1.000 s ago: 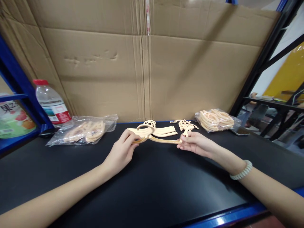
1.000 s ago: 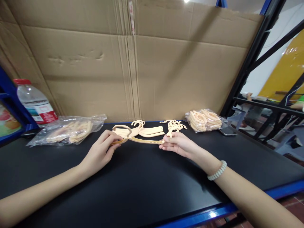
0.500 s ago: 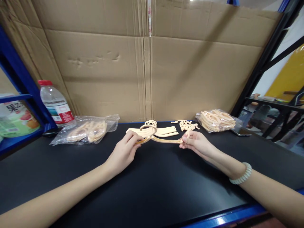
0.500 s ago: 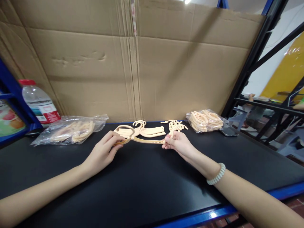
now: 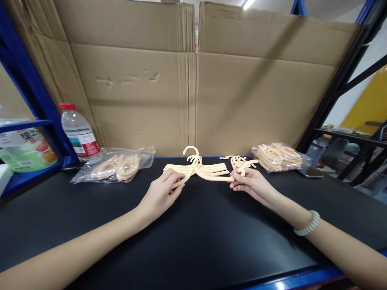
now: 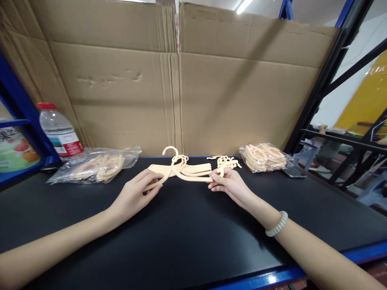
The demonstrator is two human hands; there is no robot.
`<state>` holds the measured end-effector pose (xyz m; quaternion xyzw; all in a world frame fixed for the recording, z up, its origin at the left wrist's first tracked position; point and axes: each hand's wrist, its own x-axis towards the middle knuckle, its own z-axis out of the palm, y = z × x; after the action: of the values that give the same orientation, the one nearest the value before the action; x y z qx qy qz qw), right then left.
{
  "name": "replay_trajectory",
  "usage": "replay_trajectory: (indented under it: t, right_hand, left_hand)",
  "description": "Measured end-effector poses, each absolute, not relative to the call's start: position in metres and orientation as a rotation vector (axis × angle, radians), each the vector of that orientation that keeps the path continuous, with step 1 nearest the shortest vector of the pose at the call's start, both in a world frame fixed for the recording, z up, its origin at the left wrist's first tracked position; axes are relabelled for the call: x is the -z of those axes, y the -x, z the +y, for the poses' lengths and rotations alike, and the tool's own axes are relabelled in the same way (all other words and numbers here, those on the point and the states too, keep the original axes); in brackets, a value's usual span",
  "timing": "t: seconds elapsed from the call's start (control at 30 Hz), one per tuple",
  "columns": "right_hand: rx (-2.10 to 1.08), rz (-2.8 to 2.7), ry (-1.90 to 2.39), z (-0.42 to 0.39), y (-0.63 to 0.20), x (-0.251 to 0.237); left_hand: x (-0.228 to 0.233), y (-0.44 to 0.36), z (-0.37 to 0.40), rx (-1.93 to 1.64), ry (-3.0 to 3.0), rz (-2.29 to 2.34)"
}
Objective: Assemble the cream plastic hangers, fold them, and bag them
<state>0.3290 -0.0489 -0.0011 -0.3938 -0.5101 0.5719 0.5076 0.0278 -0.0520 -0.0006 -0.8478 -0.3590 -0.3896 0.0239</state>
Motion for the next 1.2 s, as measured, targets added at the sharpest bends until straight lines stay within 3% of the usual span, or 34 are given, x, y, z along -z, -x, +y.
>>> replay_trajectory:
  t: [0.3,0.47,0.6,0.77,1.2]
  right_hand:
    - [-1.355,-1.189,0.866,-0.044,-0.341,-0.008]
    - [-1.347,-1.273,0.921,-0.032,-0.365,-0.011]
    - [-1.373,-1.589,1.107,-0.027,-0.385,-0.016]
    - [-1.014,-2.222,1.137,-0.025,-0.394,-0.023]
    - [-0.796,-2.363,1.322,-0.023,-0.4,-0.021]
  left_hand:
    - [-0.008,-0.026,-0.052,1.147,2.578,-1.193]
    - [-0.021,-0.019,-0.051,0.842,2.514,-1.191]
    - [-0.038,-0.011,-0.056,0.467,2.632,-1.158]
    - [-0.046,-0.008,-0.061,0.226,2.818,-1.065]
    - [-0.046,-0.006,-0.056,0.248,2.952,-1.055]
